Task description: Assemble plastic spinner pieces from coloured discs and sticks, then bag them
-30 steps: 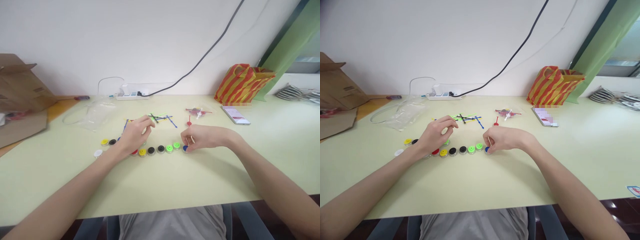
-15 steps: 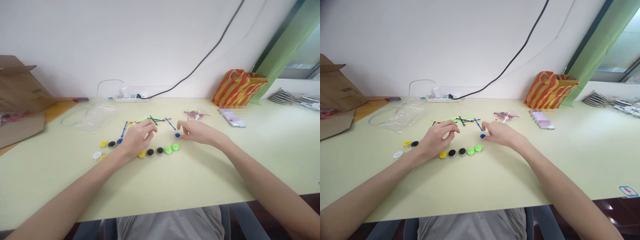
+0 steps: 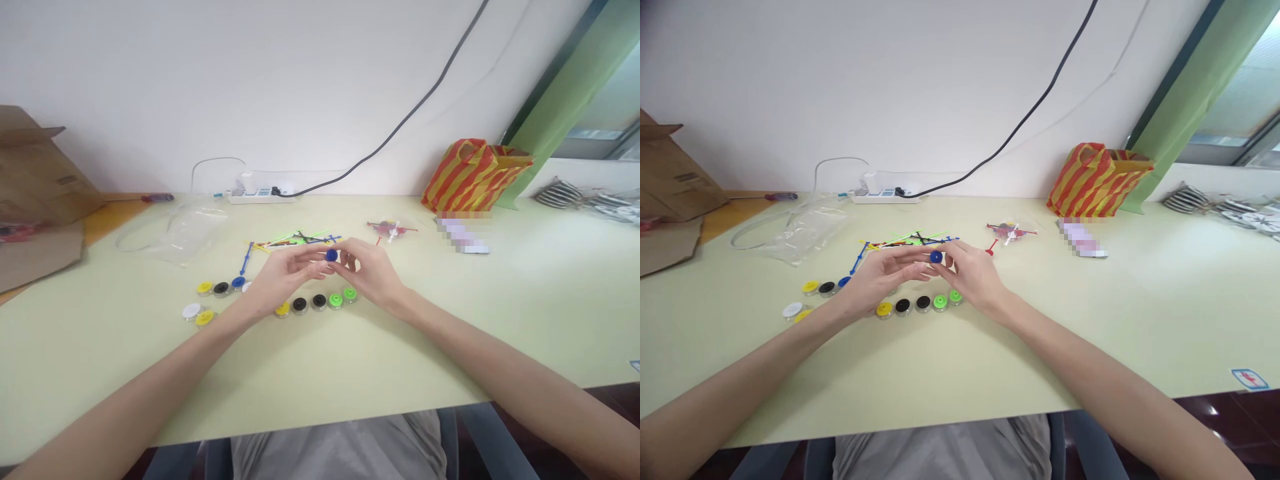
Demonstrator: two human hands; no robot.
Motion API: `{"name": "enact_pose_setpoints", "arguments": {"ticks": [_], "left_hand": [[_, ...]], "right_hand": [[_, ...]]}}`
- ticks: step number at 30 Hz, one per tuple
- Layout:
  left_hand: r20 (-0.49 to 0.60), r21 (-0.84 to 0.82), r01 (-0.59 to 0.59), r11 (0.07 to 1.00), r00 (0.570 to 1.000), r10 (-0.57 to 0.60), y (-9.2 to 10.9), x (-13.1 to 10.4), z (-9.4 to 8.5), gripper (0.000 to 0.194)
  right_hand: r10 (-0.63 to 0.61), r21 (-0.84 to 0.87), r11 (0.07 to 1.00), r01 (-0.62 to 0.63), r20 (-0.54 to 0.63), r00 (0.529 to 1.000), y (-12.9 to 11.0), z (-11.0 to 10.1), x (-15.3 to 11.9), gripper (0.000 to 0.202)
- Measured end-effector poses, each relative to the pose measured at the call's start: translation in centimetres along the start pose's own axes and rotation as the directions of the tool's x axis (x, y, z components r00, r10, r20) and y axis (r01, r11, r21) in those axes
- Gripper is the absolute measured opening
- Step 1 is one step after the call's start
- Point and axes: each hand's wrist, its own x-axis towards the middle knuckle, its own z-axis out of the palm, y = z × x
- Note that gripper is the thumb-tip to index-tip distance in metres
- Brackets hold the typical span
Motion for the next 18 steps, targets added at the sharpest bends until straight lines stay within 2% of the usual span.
{"name": "enact_pose_setpoints", "arguments": {"ticks": [3,7,11,14,16,18], "left_hand": [[-0.069,-0.054,0.018,0.998,0.997,-0.022,0.1,0.1,-0.1,0.043],[-0.097,-0.088,0.043,0.995,0.994,-0.051,-0.3,0.3,0.0,0.047],[-0.164,-0.132,0.056,0.99,0.983,-0.077,-0.6,0.3,-0.1,0.042],[-0.233,-0.161,0.078,0.984,0.966,-0.114,-0.5,0.2,-0.6,0.044],[-0.269,-0.163,0.087,0.983,0.955,-0.129,-0.5,0.3,-1.0,0.044],[-0.303,-0.157,0.09,0.983,0.943,-0.135,-0.7,0.4,-1.4,0.044]], "right_hand": [[-0.081,0.031,0.996,0.083,-0.065,0.995,-0.2,0.4,-0.3,0.016],[-0.158,0.119,0.98,0.159,-0.015,0.987,-0.6,0.6,-0.4,0.022],[-0.122,0.152,0.98,0.126,-0.037,0.992,0.0,0.1,-0.1,0.036],[-0.021,-0.005,1.0,0.021,-0.023,1.0,2.0,-0.8,0.4,0.035],[0.042,-0.156,0.987,-0.031,0.065,0.997,3.6,-1.3,0.7,0.034],[0.067,-0.259,0.966,-0.017,0.186,0.98,4.8,-1.5,0.8,0.035]]}}
